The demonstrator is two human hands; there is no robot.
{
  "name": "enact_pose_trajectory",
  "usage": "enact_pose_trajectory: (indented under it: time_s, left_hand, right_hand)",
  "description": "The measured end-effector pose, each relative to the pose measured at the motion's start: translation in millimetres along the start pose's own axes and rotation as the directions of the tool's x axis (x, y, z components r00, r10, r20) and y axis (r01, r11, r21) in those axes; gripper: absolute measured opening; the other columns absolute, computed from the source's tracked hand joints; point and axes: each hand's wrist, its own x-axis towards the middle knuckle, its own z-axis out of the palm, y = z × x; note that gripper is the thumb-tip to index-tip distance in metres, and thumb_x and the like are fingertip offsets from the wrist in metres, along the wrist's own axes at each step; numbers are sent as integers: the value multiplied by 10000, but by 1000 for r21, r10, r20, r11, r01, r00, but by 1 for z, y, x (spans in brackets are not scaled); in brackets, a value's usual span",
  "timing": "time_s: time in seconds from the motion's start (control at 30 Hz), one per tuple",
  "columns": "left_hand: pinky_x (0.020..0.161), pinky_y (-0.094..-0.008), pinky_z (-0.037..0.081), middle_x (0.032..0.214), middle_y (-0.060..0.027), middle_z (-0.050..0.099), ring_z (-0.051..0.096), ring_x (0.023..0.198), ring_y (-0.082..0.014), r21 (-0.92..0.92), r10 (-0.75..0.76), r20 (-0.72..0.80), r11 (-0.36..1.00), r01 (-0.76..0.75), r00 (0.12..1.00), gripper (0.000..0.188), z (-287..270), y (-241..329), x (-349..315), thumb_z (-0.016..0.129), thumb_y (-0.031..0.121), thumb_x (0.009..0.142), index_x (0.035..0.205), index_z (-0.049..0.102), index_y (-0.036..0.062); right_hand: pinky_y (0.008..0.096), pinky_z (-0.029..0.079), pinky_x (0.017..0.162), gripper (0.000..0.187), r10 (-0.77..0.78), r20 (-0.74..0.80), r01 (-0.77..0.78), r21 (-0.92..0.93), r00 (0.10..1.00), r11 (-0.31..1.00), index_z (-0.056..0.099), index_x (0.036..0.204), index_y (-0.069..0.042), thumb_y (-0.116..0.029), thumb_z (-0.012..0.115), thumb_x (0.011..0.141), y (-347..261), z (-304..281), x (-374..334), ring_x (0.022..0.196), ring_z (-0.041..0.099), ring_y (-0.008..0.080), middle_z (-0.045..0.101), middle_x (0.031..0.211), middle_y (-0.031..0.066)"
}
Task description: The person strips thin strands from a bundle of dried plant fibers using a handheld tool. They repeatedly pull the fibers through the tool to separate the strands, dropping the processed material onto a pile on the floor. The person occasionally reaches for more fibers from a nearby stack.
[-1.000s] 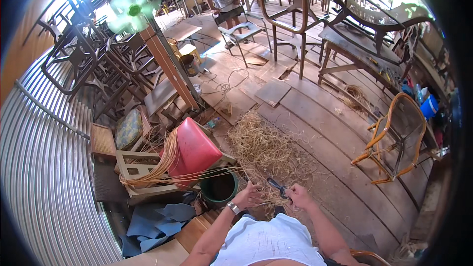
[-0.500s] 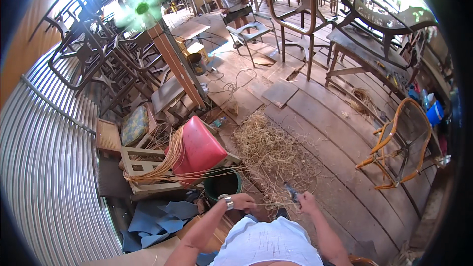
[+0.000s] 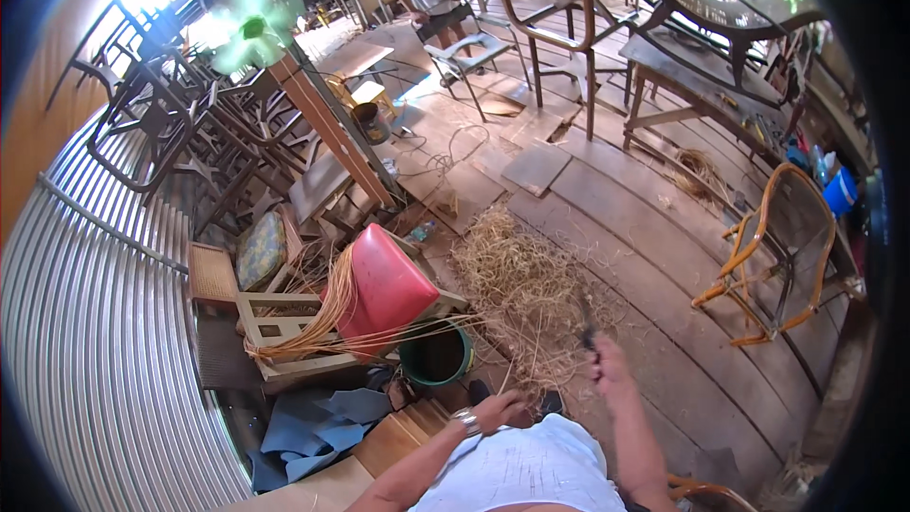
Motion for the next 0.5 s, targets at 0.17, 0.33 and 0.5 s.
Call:
enact_pose_trajectory:
  time_s: [0.17,0.33,0.5]
  left_hand:
    - [726,-383,486,929,-155,634,609,829,-285,213,-326,132,932,294,936,297,-53,-119,-159,468,271,950,1124,578,56]
    - [806,-377,473,1022,-119,648,612,905,-259,360,-704,32,671,649,710,346,-95,-205,-282,488,382,932,1095,623,108]
    - [742,-318,481,942,-57,651,610,811,-214,126,-896,-60,430,894,439,292,-67,-324,-263,534,364,893,996,649,116]
  right_hand:
    - [199,289,321,291,-161,-403,197,49,901,979,476,819,-162,-427,554,909,-75,-179,43,387,346,52,434,573,-34]
    - [213,270,317,316,-354,-646,472,11,677,882,501,811,-128,-417,493,938,-142,-268,34,387,361,58,454,589,-25]
    - [366,452,467,257,-657,-369,-174,-923,657,344,572,931,-63,-309,505,914,-117,-226,54,569,587,226,608,688,115]
